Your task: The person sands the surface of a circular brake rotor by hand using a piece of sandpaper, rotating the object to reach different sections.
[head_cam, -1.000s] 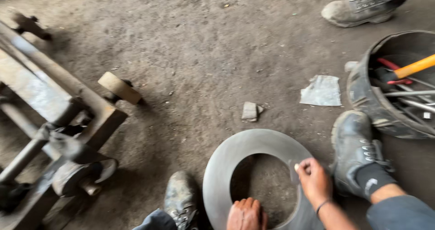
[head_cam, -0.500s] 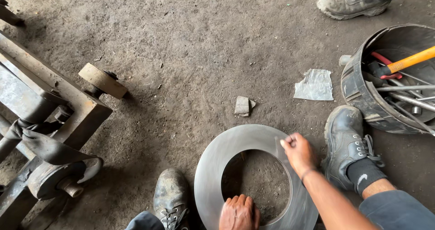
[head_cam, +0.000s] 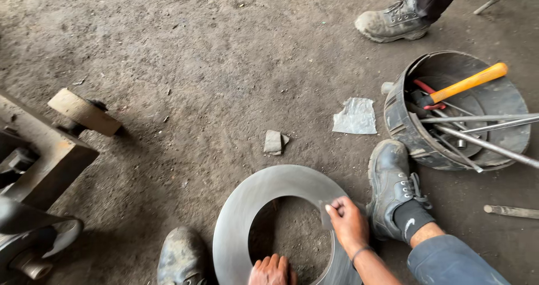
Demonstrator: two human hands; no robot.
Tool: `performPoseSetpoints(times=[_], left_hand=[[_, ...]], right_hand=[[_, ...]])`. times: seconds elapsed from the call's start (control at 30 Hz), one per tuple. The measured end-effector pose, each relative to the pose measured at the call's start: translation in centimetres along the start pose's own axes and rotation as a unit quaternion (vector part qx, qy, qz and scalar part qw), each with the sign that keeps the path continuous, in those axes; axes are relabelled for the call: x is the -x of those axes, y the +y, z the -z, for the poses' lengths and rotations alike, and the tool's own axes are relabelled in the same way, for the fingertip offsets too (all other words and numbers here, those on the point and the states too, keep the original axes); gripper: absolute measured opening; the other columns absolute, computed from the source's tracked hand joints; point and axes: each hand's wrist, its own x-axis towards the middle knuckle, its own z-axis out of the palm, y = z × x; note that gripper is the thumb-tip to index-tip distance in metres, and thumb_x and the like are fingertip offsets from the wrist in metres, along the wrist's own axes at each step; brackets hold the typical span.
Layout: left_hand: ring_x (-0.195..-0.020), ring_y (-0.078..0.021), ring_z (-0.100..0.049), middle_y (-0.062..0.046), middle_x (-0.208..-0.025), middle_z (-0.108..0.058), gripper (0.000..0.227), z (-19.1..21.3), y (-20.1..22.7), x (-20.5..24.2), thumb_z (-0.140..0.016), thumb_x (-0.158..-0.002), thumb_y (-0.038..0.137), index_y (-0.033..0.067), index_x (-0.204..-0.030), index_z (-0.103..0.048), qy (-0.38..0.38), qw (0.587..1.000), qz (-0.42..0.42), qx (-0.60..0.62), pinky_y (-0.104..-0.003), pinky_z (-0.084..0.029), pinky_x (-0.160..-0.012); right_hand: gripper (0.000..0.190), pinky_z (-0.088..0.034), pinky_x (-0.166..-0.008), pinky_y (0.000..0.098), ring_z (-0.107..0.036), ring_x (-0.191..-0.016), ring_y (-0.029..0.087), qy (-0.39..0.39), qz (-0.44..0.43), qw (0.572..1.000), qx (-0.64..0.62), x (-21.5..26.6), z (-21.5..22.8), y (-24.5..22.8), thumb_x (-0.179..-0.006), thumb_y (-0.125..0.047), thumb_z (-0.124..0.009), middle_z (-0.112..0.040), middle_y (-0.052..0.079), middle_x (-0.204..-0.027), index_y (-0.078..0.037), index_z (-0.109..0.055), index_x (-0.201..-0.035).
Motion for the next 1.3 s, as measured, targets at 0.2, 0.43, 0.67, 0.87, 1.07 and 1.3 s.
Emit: performPoseSetpoints(times=[0.2, 0.43, 0.67, 0.87, 1.07, 1.3], left_hand=[[-0.057, -0.0190, -0.061, -0.005, -0.067, -0.052, 0.024, -3.4, -1.4, -0.1, -0.079, -0.073, 0.029, 0.0099, -0.075, -0.063, 0.014, 1.000, 0.000, -0.013, -0.039, -0.044, -0.053], [-0.060, -0.0208, -0.062, -0.006, -0.068, -0.053, 0.026, -4.0, -2.0, -0.1, -0.080, -0.072, 0.031, 0.0100, -0.074, -0.064, 0.019, 1.000, -0.007, -0.007, -0.038, -0.044, -0.051], [-0.055, -0.0198, -0.061, -0.005, -0.066, -0.056, 0.029, -8.1, -3.4, 0.1, -0.080, -0.062, 0.033, 0.0104, -0.067, -0.063, 0.111, 0.992, -0.039, -0.035, -0.038, -0.042, -0.043], [-0.054, -0.0190, -0.061, -0.002, -0.063, -0.055, 0.026, -9.9, -3.9, -0.3, -0.078, -0.063, 0.034, 0.0142, -0.063, -0.063, 0.110, 0.992, -0.017, -0.061, -0.039, -0.039, -0.042], [-0.055, -0.0200, -0.062, -0.004, -0.061, -0.056, 0.022, -6.7, -3.1, 0.2, -0.078, -0.065, 0.030, 0.0119, -0.068, -0.065, 0.107, 0.993, -0.035, -0.033, -0.037, -0.041, -0.042], [-0.057, -0.0203, -0.062, -0.005, -0.064, -0.056, 0.022, -4.9, -2.0, 0.0, -0.079, -0.067, 0.027, 0.0098, -0.073, -0.066, 0.077, 0.996, -0.026, -0.025, -0.038, -0.042, -0.045]], right_hand=[[0.022, -0.053, -0.063, 0.0374, -0.067, -0.066, 0.018, -0.017, 0.048, 0.999, -0.007, -4.9, -1.5, -5.3, -0.084, -0.032, -0.078, -0.071, 0.002, -0.073, -0.013, -0.068, -0.087], [0.022, -0.051, -0.060, 0.0394, -0.065, -0.063, 0.023, -0.023, 0.045, 0.998, -0.035, -0.2, 0.0, -2.9, -0.083, -0.030, -0.079, -0.067, 0.007, -0.067, -0.012, -0.068, -0.086], [0.022, -0.050, -0.060, 0.0396, -0.066, -0.060, 0.021, -0.029, 0.009, 0.999, 0.011, 1.4, 0.7, -0.8, -0.084, -0.031, -0.077, -0.068, 0.005, -0.063, -0.012, -0.067, -0.087], [0.022, -0.050, -0.060, 0.0404, -0.065, -0.062, 0.022, -0.020, 0.061, 0.998, -0.006, -2.6, -1.0, -5.9, -0.085, -0.031, -0.077, -0.067, 0.005, -0.068, -0.012, -0.067, -0.088], [0.020, -0.050, -0.060, 0.0393, -0.066, -0.063, 0.020, -0.043, 0.048, 0.998, -0.011, -2.3, -1.4, -7.9, -0.085, -0.031, -0.076, -0.069, 0.003, -0.069, -0.014, -0.067, -0.089], [0.021, -0.050, -0.060, 0.0395, -0.066, -0.060, 0.021, -0.020, 0.015, 1.000, 0.010, 2.4, 0.5, -2.8, -0.084, -0.031, -0.077, -0.069, 0.003, -0.064, -0.014, -0.067, -0.089]])
